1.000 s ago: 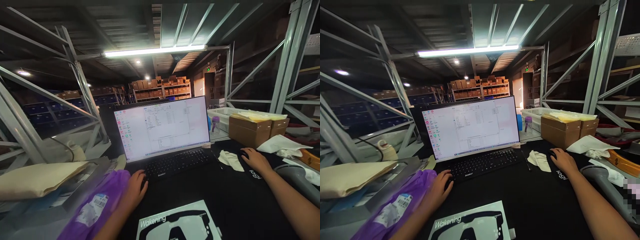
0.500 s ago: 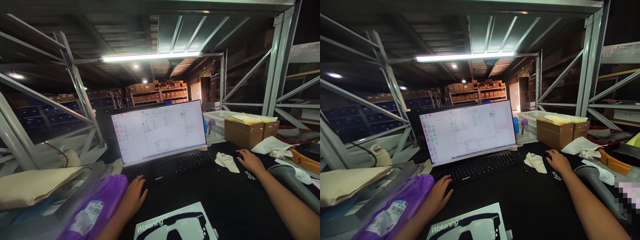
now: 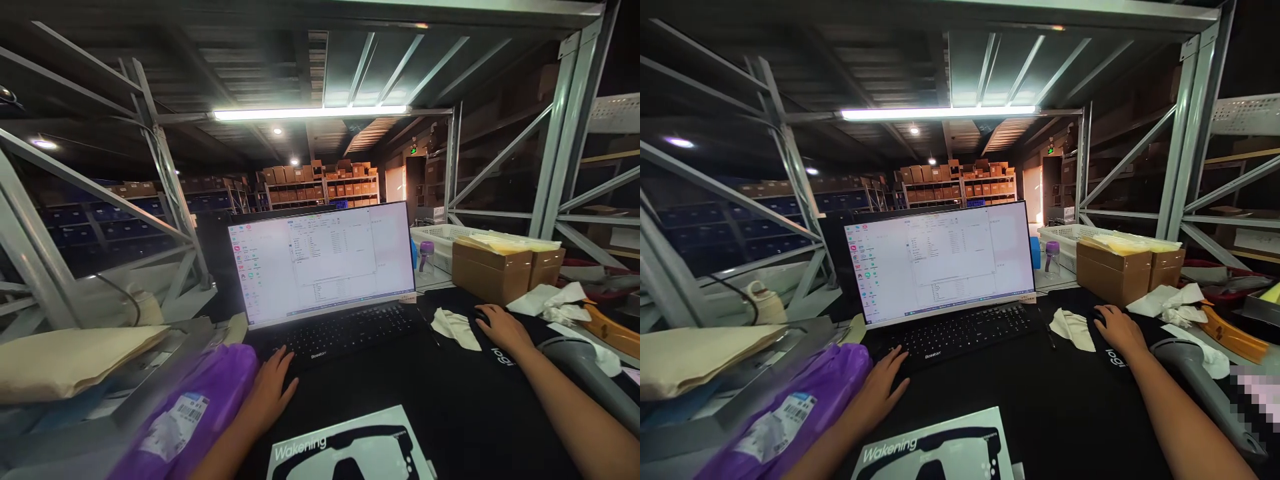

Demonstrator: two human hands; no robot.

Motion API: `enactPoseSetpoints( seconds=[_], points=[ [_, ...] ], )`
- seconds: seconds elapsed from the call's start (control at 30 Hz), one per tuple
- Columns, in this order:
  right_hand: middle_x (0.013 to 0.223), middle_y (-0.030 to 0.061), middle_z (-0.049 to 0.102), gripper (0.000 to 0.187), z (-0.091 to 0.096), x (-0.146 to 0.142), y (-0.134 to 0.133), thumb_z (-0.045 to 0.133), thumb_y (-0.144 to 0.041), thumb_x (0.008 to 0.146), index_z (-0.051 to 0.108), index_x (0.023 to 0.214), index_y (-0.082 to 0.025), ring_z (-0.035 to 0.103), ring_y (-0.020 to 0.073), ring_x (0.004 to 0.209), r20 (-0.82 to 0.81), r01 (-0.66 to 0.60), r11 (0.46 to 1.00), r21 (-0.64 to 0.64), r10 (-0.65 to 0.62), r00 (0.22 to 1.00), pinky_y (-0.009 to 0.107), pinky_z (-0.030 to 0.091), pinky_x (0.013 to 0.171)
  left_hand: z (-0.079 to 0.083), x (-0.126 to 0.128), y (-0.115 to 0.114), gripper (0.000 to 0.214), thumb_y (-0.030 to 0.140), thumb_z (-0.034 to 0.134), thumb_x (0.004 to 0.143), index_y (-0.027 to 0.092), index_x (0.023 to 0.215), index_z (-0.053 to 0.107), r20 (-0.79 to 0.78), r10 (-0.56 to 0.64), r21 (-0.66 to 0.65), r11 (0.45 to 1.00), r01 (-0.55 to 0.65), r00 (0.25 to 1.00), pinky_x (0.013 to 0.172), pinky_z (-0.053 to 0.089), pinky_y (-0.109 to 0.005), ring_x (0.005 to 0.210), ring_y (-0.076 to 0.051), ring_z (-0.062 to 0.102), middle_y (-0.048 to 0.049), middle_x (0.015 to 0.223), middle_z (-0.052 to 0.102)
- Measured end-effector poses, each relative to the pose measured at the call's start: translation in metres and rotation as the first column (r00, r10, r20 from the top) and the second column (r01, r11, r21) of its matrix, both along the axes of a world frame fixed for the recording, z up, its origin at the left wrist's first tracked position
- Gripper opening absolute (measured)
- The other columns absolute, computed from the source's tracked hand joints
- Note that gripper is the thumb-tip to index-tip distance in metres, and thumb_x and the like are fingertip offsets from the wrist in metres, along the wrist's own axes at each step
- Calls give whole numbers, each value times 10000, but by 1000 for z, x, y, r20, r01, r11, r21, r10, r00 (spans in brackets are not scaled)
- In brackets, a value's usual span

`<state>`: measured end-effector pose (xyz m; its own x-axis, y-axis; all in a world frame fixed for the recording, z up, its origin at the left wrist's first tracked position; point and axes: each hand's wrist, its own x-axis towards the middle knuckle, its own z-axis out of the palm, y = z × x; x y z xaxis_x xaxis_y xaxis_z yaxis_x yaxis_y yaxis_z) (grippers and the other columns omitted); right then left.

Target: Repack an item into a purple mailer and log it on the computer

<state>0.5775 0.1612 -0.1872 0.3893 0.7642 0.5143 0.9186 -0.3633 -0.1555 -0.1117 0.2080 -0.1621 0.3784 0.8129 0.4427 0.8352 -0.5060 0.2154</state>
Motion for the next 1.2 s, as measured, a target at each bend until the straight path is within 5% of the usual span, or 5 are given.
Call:
enactPoseSetpoints(
  seconds=[0.53,1.2],
  points=[
    [1367,134,625,550,-6,9,1,414,-464,894,647,1323,-211,657,316,1104,13,-55,998,12,54,998,466,548,920,5,2,-5,540,425,515,946,209,1438,565,-59,-6,15,1000,7,998,1199,413,-581,1455,-349,472,-150,1586,481],
    [1376,87,587,510,37,-31,-32,437,-468,910,647,1340,-292,628,299,1107,1,67,988,-140,-67,998,425,535,852,3,1,-1,536,429,494,961,143,1409,556,-149,-24,89,995,38,989,1167,454,-580,1416,-362,511,-193,1533,524]
  ],
)
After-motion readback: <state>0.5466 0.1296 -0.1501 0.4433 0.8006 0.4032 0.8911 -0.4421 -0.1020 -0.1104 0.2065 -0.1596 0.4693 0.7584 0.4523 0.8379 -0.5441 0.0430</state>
